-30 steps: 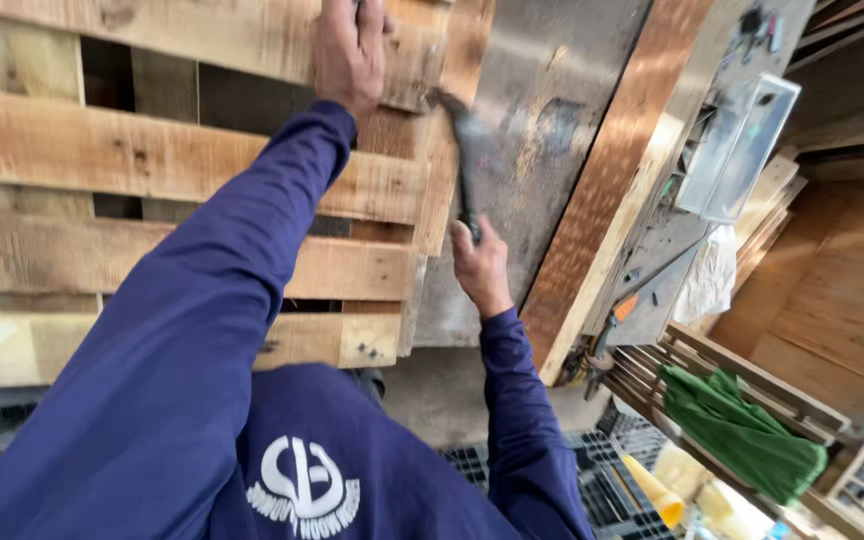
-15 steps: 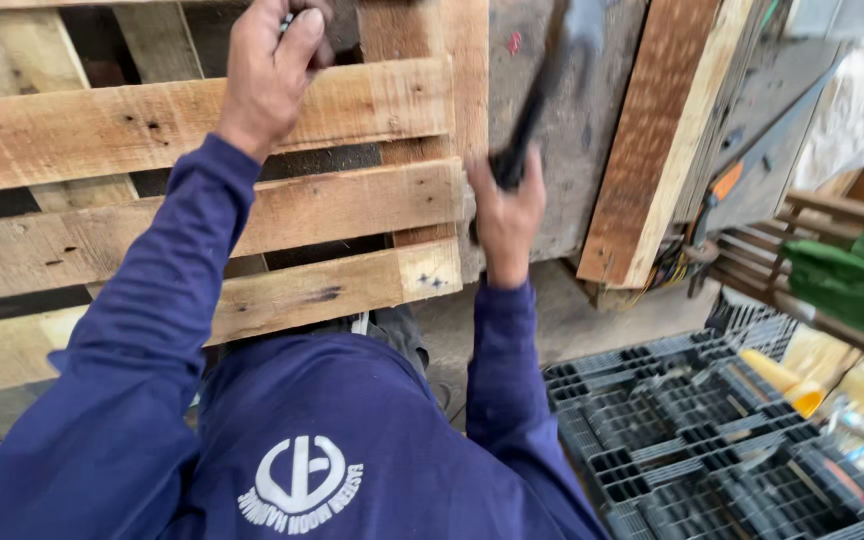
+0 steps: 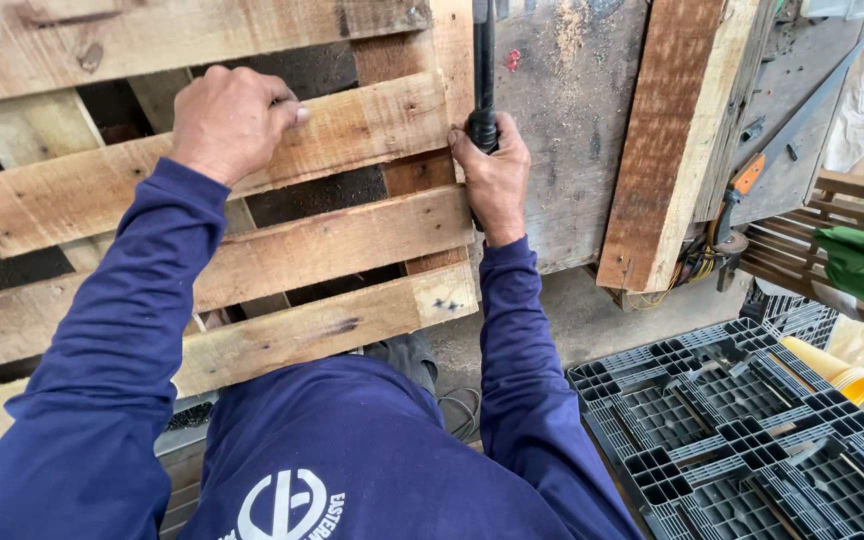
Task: The person is assembling a wooden structure using a hammer and nails. The person picks up nails from a storage container, positions them into the pre-cut wooden pieces, and secures them with the hammer.
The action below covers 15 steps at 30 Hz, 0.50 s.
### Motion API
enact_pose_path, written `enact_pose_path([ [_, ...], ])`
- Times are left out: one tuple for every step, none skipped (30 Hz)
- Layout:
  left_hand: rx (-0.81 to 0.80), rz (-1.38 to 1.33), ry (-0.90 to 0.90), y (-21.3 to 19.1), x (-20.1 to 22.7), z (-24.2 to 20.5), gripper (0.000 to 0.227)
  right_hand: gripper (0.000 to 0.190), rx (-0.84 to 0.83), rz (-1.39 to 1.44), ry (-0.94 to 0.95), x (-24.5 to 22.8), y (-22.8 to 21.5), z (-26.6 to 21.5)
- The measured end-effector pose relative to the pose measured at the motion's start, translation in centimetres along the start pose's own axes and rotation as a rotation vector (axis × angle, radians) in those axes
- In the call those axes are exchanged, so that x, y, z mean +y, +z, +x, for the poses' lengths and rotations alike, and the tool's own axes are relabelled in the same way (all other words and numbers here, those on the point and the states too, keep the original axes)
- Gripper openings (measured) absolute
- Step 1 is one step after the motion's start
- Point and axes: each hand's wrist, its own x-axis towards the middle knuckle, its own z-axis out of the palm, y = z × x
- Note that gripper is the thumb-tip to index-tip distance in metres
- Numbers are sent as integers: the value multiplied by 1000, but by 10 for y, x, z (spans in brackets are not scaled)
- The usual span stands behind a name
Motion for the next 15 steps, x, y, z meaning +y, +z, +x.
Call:
enact_pose_path([
  [-23, -25, -30, -2, 2, 3, 37, 15, -7, 12, 34, -1, -1, 2],
  [-52, -48, -60, -4, 4, 2, 36, 16, -2, 30, 26, -2, -1, 2],
  [-82, -70, -91, -6, 6, 0, 36, 17, 2, 47, 17, -1, 0, 3],
  [-37, -190, -88, -7, 10, -2, 34, 18, 6, 63, 10, -1, 0, 3],
  [8, -309, -86, -5, 18, -3, 32, 17, 8, 59, 14, -2, 1, 4],
  [55, -433, -84, -1, 27, -1, 30, 17, 9, 50, 16, -3, 1, 4],
  [6, -801, -91, 5, 37, 2, 30, 17, 11, 42, 18, -5, 0, 4],
  [-42, -1168, -101, 11, 49, 5, 30, 17, 20, 8, 35, -9, -3, 3],
  [-93, -1535, -110, 15, 58, 9, 32, 17, 29, -25, 52, -13, -7, -2],
  [-158, -1735, -128, 16, 63, 12, 29, 18, 33, -57, 68, -16, -11, -7],
  [-226, -1934, -145, 17, 69, 15, 26, 20, 21, -73, 77, -20, -18, -13],
  [-296, -2132, -170, 18, 73, 16, 23, 22, 6, -87, 91, -24, -29, -23],
  [-311, -2214, -214, 19, 76, 15, 22, 24, -9, -102, 106, -27, -37, -35],
  [-330, -2294, -255, 20, 79, 15, 22, 25, -19, -141, 85, -30, -42, -51],
  [-347, -2373, -299, 21, 80, 14, 22, 25, -29, -179, 65, -33, -48, -69],
])
